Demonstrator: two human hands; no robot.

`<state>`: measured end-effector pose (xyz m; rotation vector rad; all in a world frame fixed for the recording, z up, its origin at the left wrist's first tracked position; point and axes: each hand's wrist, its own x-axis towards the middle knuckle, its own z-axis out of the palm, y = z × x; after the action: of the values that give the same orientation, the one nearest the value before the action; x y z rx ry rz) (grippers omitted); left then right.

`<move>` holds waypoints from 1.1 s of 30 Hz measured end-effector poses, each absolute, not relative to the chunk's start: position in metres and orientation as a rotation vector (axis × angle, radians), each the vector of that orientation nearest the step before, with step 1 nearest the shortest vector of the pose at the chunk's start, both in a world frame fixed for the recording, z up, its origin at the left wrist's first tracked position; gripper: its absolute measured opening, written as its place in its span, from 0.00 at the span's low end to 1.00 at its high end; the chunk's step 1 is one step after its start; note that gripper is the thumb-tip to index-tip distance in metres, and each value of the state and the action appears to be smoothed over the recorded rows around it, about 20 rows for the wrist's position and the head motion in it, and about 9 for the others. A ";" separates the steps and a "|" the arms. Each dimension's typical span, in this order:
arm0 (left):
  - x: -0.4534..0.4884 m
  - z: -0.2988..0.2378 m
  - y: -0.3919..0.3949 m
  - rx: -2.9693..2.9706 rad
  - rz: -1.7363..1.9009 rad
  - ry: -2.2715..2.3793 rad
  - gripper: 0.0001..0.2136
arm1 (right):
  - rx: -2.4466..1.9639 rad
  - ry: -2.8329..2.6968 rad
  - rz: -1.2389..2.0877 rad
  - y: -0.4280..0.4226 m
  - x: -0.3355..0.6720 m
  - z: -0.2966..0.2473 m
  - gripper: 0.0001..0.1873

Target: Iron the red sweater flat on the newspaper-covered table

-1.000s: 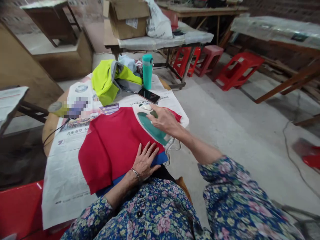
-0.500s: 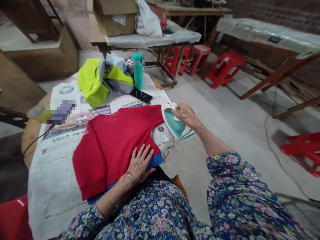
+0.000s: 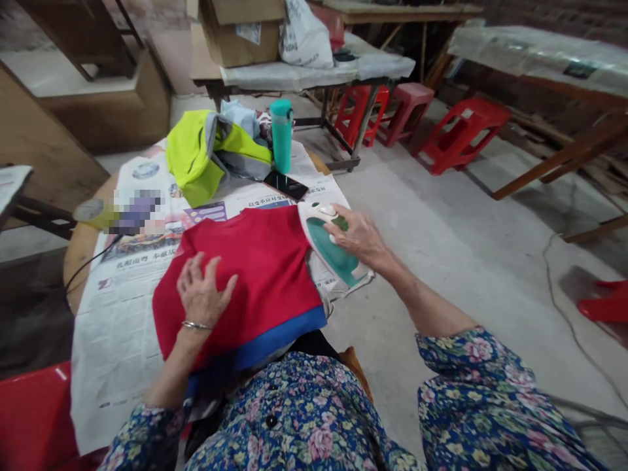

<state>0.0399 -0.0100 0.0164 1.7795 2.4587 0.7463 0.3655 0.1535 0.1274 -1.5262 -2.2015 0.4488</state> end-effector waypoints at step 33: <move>-0.013 0.097 0.114 2.161 0.016 2.001 0.19 | -0.999 -2.630 0.497 0.051 0.304 0.096 0.29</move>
<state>-0.0127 0.1138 0.0972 2.1610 2.0006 0.0164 0.3035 0.0506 0.0959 -0.9989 -2.6298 0.4972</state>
